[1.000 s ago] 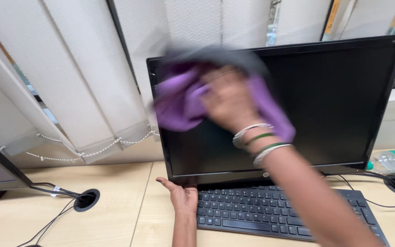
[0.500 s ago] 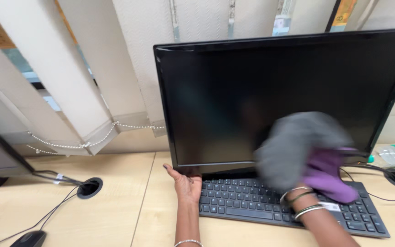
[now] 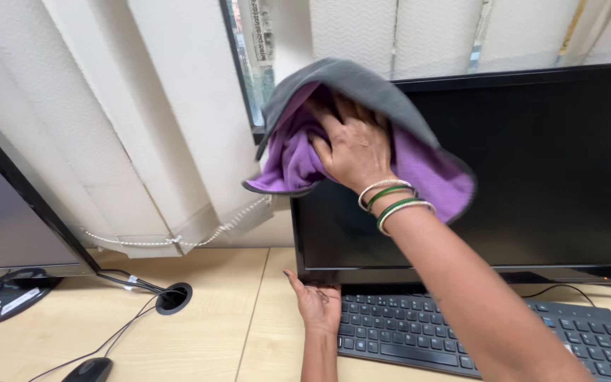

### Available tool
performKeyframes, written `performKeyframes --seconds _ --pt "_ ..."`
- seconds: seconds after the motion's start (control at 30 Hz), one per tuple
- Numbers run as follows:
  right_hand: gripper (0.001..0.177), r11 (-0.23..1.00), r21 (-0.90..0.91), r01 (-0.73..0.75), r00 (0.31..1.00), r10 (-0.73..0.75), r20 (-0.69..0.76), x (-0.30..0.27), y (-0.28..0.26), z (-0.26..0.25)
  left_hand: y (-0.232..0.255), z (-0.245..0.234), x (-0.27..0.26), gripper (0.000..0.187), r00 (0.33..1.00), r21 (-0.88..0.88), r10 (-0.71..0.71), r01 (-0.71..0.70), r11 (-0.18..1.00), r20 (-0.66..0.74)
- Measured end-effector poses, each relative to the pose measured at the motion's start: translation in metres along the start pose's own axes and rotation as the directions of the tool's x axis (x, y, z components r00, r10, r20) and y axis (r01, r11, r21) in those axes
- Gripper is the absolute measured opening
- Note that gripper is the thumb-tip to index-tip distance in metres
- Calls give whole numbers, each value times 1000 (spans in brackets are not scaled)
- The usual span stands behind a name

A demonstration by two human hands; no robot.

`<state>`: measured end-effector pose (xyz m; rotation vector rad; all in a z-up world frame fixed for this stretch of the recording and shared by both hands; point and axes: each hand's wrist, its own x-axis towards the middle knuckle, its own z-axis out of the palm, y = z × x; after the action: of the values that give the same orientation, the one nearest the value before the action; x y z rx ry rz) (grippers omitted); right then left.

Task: The person wipes a computer keyboard, a monitor, and the desk surface using a cloth.

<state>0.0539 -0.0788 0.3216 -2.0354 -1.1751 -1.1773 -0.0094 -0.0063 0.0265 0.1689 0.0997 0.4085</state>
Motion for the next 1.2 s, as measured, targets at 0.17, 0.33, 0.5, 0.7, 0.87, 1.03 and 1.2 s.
performKeyframes --seconds 0.17,0.33,0.5,0.7,0.87,1.03,1.2 --pt "46 952 -267 148 917 -31 398 -27 -35 43 -1 -14 3 71 1000 2 22 -22 1000 12" --pt "68 974 29 225 812 -204 547 -12 32 20 0 -10 13 76 999 26 46 -47 999 14" --pt "71 969 -223 106 842 32 539 -37 119 -47 1 7 10 82 971 69 101 -88 994 -215" --pt "45 876 -429 -219 975 211 -67 -174 256 -150 1 19 3 86 958 146 113 -75 986 -264" --pt "43 637 -669 -383 897 83 -435 -222 328 -173 -1 14 3 94 966 125 101 -72 989 -239" --pt "33 418 -823 -384 775 631 -41 -134 260 -84 -2 5 10 95 970 83 84 -66 994 -226" --pt "40 945 -327 -22 998 39 43 -74 105 22 -2 -5 11 92 976 115 81 -58 992 -201"
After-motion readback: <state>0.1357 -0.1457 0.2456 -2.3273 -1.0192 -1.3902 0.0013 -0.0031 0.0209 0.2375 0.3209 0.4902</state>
